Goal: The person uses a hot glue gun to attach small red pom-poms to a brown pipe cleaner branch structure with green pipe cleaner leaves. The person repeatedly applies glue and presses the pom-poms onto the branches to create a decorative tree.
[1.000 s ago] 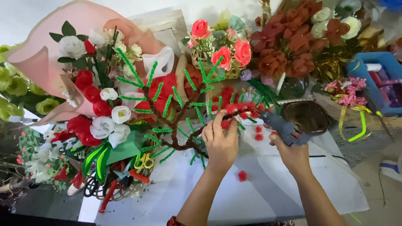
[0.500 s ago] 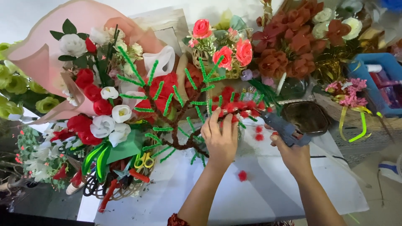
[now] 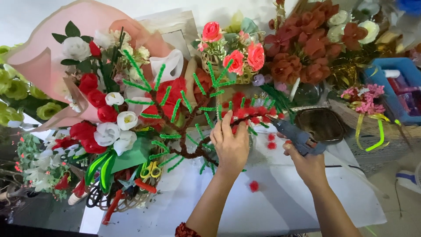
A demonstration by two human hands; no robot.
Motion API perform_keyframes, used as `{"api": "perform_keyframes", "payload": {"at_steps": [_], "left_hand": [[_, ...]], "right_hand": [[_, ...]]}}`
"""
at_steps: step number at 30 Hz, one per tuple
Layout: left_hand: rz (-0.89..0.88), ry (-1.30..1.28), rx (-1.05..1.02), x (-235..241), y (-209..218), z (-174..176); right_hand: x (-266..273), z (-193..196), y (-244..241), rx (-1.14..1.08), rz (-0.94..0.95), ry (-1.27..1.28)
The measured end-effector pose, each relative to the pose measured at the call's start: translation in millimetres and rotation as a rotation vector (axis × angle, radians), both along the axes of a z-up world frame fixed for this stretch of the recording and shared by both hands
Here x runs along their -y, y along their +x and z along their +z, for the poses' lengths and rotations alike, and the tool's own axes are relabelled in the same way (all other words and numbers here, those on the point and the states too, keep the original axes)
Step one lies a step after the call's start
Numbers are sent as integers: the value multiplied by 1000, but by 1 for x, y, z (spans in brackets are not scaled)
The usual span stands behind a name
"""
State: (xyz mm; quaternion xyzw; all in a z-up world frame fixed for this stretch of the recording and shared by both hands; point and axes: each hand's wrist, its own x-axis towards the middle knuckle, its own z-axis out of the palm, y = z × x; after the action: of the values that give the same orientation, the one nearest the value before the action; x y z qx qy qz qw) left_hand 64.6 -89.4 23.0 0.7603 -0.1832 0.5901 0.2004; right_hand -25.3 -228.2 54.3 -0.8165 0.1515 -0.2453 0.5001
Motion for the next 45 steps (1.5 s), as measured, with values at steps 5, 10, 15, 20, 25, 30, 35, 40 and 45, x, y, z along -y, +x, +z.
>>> {"api": "perform_keyframes", "payload": {"at_steps": [5, 10, 15, 20, 25, 30, 35, 40, 45], "left_hand": [[17, 31, 4, 0, 7, -7], [-27, 15, -36, -7, 3, -4], [-135, -43, -83, -18, -5, 2], [-123, -113, -45, -30, -23, 15], [-168, -161, -15, -37, -56, 4], [-629, 214, -330, -33, -106, -33], [-371, 502, -649, -27, -109, -115], [-240, 584, -752, -24, -101, -161], [-446, 453, -723, -30, -105, -149]], "right_hand": [[0, 0, -2, 50, 29, 50], [7, -10, -4, 54, 20, 76], [23, -32, -2, 107, 31, 42], [19, -22, -8, 169, 51, 65], [27, -33, -8, 231, 83, 62], [30, -34, -13, 76, 81, 123], [33, -43, -15, 38, 121, 59], [37, -62, -18, -80, 75, -26], [13, -36, -21, -111, 131, 109]]}}
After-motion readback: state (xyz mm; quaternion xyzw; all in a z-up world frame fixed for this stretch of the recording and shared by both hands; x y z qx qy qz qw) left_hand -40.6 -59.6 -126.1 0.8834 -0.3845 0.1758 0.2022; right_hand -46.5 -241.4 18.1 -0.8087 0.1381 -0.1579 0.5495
